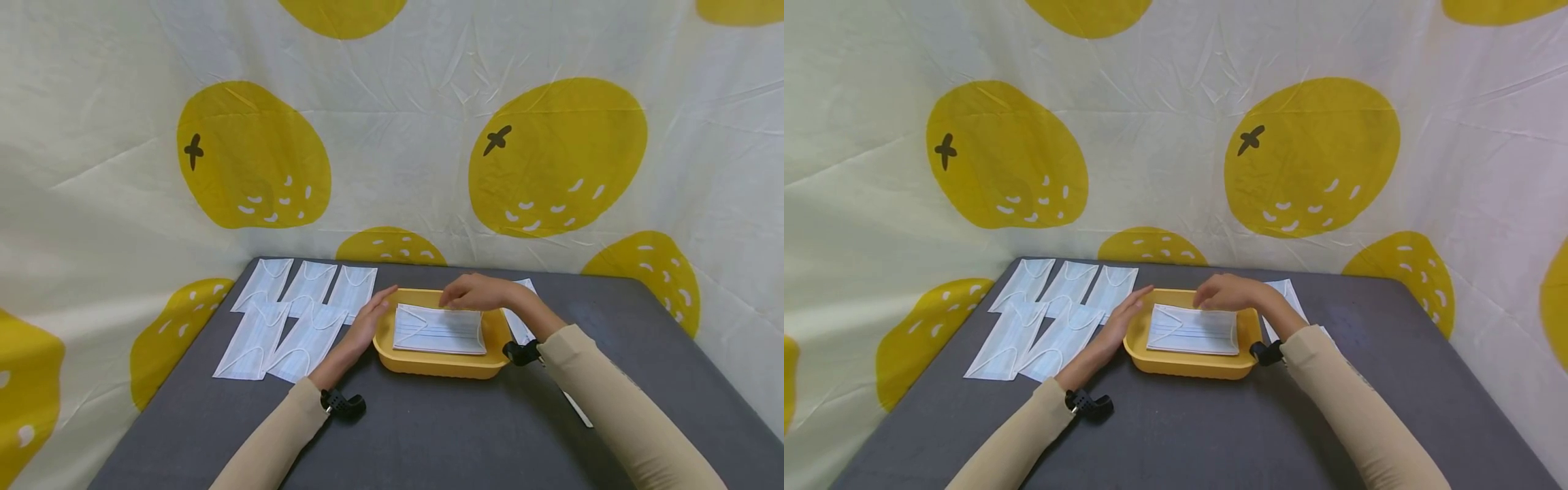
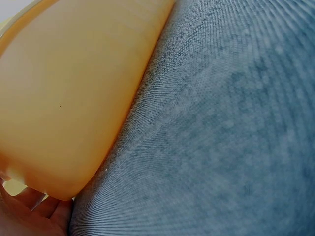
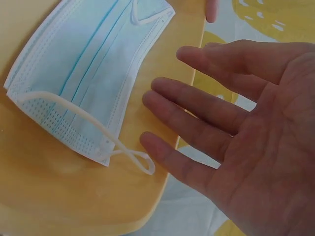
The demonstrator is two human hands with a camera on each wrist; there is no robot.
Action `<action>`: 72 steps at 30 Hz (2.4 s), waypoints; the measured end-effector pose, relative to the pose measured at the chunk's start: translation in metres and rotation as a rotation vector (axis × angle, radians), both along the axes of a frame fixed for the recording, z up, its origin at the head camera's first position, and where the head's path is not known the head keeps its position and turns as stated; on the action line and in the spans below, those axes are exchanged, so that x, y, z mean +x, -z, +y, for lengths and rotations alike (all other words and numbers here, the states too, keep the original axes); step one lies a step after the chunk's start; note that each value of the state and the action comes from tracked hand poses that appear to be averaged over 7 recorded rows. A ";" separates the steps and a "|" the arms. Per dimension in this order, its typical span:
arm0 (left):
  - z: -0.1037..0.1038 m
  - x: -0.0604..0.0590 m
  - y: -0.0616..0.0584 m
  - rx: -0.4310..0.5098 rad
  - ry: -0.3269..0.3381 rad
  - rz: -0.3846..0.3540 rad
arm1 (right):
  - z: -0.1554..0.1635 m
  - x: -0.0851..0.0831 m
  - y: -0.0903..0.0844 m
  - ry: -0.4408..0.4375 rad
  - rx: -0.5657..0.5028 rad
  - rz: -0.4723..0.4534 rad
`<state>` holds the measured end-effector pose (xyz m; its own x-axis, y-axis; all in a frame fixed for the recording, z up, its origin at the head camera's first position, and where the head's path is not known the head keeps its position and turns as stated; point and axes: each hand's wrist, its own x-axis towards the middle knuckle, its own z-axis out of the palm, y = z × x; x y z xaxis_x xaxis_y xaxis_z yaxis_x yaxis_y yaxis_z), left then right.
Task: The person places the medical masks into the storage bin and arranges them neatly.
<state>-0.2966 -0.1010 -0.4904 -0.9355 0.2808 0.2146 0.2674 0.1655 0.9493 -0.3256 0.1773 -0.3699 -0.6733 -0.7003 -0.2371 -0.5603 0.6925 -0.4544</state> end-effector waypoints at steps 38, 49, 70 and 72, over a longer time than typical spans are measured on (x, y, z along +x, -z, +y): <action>0.002 0.001 0.002 -0.015 -0.006 0.011 | 0.094 0.063 -0.003 0.277 -0.459 0.183; 0.001 0.003 0.001 -0.034 -0.018 -0.010 | 0.147 0.070 0.013 0.344 -0.537 0.181; 0.000 0.003 0.000 -0.023 -0.014 -0.019 | 0.197 0.055 0.048 0.422 -0.435 0.022; 0.000 0.003 0.000 -0.023 -0.017 -0.019 | 0.199 0.055 0.050 0.422 -0.423 -0.018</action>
<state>-0.2936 -0.1009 -0.4900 -0.9438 0.2698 0.1907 0.2467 0.1917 0.9499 -0.2710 0.3767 -0.4196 -0.9123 -0.4094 -0.0096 -0.2661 0.6105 -0.7460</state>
